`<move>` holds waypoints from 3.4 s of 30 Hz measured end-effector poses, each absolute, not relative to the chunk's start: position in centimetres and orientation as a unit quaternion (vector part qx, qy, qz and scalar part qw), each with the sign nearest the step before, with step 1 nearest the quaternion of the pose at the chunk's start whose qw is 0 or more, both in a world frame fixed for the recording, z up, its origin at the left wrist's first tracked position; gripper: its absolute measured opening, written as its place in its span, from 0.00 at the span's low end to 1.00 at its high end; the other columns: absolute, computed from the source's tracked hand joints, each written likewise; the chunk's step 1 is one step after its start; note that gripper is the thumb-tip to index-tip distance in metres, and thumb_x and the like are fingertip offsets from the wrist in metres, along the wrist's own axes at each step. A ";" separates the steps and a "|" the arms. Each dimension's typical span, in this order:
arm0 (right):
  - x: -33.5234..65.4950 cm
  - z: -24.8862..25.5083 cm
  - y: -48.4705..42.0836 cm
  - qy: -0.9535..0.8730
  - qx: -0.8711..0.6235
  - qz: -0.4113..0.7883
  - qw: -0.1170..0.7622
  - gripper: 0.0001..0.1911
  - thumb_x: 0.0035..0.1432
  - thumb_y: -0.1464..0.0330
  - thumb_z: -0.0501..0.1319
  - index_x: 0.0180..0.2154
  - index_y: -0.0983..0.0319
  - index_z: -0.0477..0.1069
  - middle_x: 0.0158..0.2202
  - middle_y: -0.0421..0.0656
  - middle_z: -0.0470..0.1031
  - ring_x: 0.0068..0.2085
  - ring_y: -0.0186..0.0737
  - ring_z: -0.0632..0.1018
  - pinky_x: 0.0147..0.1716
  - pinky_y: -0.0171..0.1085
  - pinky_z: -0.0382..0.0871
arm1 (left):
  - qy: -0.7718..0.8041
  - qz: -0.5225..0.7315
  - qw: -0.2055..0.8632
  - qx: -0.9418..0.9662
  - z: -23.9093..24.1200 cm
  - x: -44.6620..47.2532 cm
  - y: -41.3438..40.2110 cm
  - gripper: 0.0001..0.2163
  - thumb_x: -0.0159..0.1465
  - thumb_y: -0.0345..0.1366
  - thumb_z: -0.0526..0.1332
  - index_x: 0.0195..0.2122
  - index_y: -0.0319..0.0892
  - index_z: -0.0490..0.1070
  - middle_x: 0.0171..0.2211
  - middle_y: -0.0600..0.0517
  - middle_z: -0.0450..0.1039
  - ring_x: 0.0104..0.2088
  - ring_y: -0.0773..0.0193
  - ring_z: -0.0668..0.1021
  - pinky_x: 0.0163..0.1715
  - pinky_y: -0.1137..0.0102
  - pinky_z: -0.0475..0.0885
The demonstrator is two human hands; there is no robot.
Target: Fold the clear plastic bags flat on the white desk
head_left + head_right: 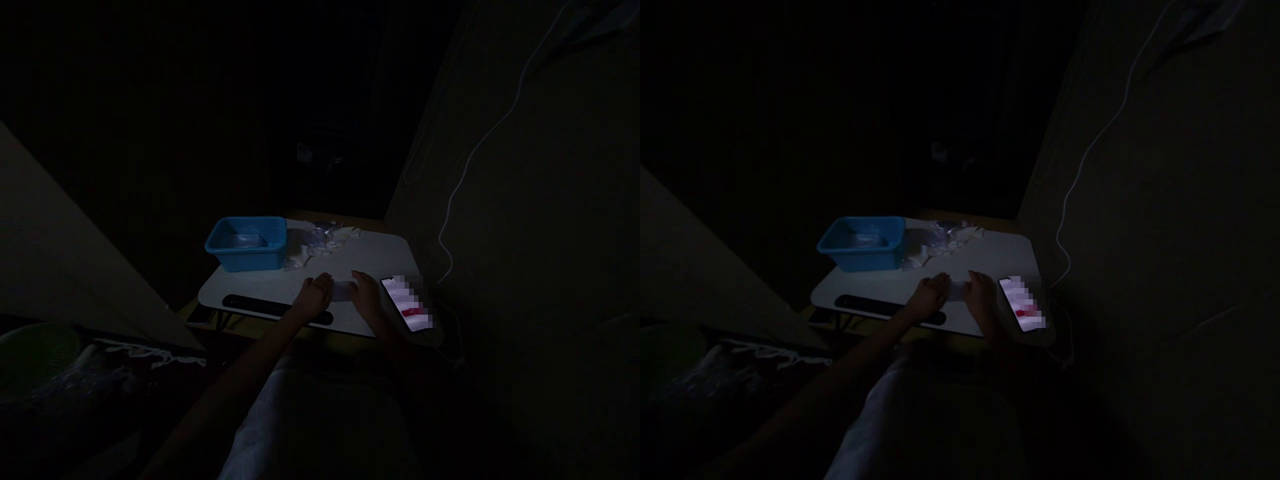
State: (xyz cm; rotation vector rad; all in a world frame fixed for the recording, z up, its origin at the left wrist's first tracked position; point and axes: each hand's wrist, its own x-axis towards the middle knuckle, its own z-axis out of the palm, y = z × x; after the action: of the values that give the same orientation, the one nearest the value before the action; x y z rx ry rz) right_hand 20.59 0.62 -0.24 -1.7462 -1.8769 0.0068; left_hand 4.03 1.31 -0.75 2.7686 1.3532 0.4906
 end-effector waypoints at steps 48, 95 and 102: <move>20.7 -1.6 -1.9 -0.745 -0.660 -0.050 0.086 0.30 0.62 0.57 0.36 0.58 0.69 0.53 0.61 0.54 0.50 0.61 0.47 0.51 0.55 0.57 0.39 | 0.477 0.090 -0.037 0.874 -0.4 4.2 0.6 0.21 0.64 0.36 0.41 0.57 0.34 0.55 0.59 0.41 0.52 0.59 0.56 0.57 0.53 0.50 0.53; 21.7 1.8 7.3 -0.741 -0.589 0.311 0.085 0.06 0.31 0.70 0.67 0.16 0.62 0.70 0.16 0.36 0.68 0.21 0.33 0.69 0.20 0.30 0.59 | 0.467 0.169 0.023 0.868 -0.2 3.8 0.5 0.22 0.61 0.35 0.49 0.57 0.38 0.52 0.56 0.43 0.59 0.57 0.57 0.60 0.53 0.53 0.53; 22.6 0.7 6.2 -0.723 -0.573 0.344 0.176 0.09 0.40 0.64 0.63 0.24 0.63 0.72 0.19 0.36 0.70 0.23 0.31 0.69 0.21 0.29 0.59 | 0.496 0.274 0.147 0.811 -0.6 3.3 2.1 0.22 0.59 0.40 0.54 0.54 0.37 0.59 0.49 0.42 0.68 0.48 0.59 0.70 0.50 0.61 0.60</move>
State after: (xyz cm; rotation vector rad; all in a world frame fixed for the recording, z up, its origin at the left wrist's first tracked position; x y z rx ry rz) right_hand 22.63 6.21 0.67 -1.6222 -2.0471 0.9738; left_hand 3.29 2.15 -0.64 2.3330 1.4284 0.7892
